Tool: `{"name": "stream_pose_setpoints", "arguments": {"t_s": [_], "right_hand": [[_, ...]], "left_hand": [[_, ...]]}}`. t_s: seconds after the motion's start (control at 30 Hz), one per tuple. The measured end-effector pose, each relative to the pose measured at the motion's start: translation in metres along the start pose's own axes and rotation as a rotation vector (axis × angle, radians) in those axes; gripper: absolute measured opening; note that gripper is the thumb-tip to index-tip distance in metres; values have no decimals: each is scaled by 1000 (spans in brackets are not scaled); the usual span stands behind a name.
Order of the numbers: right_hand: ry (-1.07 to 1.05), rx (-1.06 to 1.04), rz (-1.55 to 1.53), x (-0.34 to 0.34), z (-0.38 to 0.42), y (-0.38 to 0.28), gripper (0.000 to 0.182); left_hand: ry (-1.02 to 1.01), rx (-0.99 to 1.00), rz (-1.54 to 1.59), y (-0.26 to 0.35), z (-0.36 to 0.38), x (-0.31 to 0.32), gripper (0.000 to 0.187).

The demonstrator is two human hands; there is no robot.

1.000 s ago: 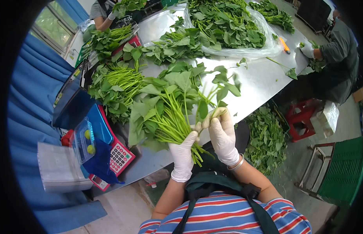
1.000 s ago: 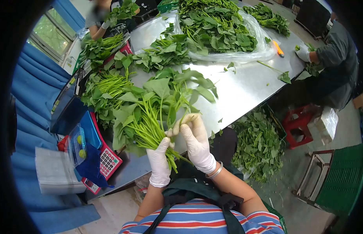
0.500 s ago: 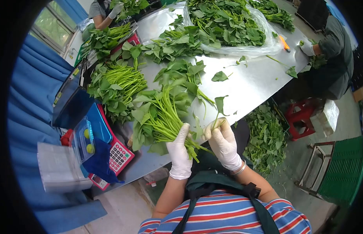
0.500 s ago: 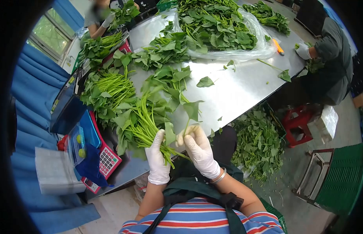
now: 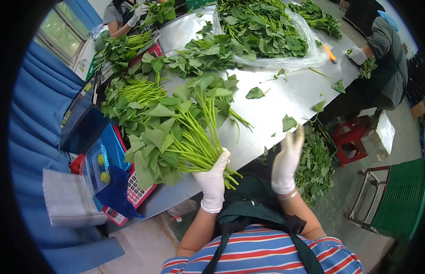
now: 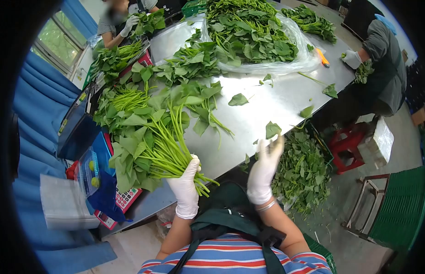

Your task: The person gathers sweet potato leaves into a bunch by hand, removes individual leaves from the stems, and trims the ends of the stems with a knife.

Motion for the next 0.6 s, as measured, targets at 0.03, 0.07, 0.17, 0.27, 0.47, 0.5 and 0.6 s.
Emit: {"name": "stream_pose_setpoints", "arguments": {"t_s": [0.03,0.07,0.17,0.27,0.47,0.5,0.6], "right_hand": [[-76,32,6,15,9,1,47],[-281,10,109,33,10,5,39],[-697,-134,301,76,25,-8,27],[-773,-209,340,85,22,-3,20],[-522,-413,358,72,10,-41,10],[-516,-414,361,71,10,-45,10],[-799,-526,350,82,24,-51,12]], "left_hand": [[-1,-8,-9,-2,2,2,20],[-40,-15,-30,-3,4,4,21],[-103,88,-22,1,6,10,21],[-48,98,-23,-4,5,3,29],[-170,-196,26,-23,10,7,27],[-176,-198,27,-24,9,6,27],[-206,-250,149,-35,7,1,31]]}}
Point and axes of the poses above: each hand's wrist, its own z-axis away from the middle knuckle, its own x-axis out of the palm, y = z × x, the point moved 7 cm from there along -z, towards the middle knuckle, and after that the axes turned 15 degrees about -y, right-handed, at the moved point
